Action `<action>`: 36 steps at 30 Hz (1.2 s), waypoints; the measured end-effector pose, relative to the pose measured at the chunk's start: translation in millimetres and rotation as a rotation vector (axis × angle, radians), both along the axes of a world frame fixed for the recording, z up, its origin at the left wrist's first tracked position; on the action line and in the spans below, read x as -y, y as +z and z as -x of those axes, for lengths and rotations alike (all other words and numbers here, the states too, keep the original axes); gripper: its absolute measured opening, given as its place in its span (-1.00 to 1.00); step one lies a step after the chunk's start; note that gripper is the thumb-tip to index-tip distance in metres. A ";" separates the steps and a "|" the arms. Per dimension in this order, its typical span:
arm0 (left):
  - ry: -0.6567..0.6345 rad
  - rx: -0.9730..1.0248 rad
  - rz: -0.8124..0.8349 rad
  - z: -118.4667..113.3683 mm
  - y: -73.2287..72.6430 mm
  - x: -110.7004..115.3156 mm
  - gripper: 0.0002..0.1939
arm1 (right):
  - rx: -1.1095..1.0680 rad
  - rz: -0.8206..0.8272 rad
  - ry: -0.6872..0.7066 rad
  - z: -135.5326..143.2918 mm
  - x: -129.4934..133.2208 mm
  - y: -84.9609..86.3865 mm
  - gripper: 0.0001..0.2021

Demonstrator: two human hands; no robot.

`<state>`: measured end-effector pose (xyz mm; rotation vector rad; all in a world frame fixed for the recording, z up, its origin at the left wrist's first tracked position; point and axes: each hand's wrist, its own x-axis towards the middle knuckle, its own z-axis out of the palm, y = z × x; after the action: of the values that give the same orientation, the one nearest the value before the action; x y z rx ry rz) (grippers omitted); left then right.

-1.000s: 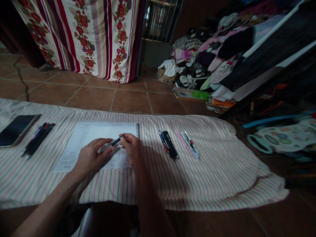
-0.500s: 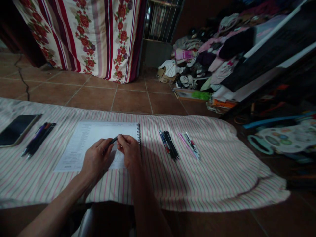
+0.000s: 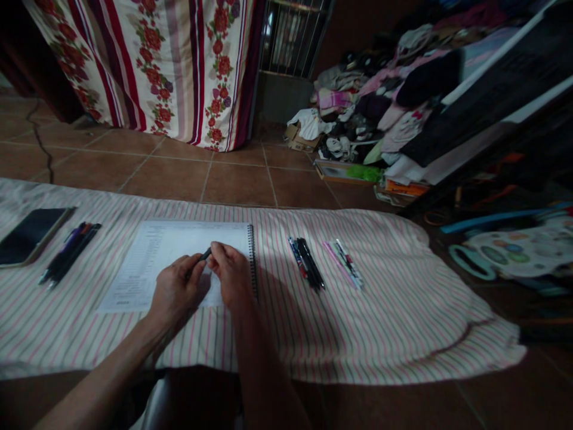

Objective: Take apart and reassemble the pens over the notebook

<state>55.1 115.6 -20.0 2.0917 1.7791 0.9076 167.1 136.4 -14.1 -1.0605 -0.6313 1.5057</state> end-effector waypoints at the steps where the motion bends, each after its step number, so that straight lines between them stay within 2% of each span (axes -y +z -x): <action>1: -0.001 0.000 -0.001 -0.2 -0.2 0.5 -0.70 | -0.011 0.014 -0.007 0.4 -0.3 0.2 -0.72; 7: -0.031 0.008 0.018 -2.0 -1.5 1.4 -0.70 | 0.090 0.119 -0.096 -2.7 -1.9 1.7 -0.73; 10: -0.034 0.007 0.022 -1.7 -0.8 0.5 -0.69 | 0.088 0.118 -0.050 -5.4 -1.0 3.0 -0.75; 14: -0.017 -0.011 0.014 -0.3 0.2 -0.9 -0.70 | -0.038 0.073 0.023 -5.1 0.0 1.8 -0.72; 21: -0.051 -0.016 0.003 -0.9 -1.7 0.8 -0.71 | 0.003 0.105 -0.072 -3.1 -3.1 -2.5 -0.73; 27: -0.035 -0.010 0.044 -1.6 -0.7 0.5 -0.72 | -0.054 0.127 -0.035 -6.6 -3.1 3.1 -0.77; 36: -0.032 0.022 0.018 -1.3 -2.4 -0.3 -0.74 | -0.093 0.134 -0.016 -7.3 -3.8 3.2 -0.78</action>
<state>56.4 115.9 -22.3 2.0848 1.7316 0.8997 174.4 140.2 -10.9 -1.0877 -0.4613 1.5912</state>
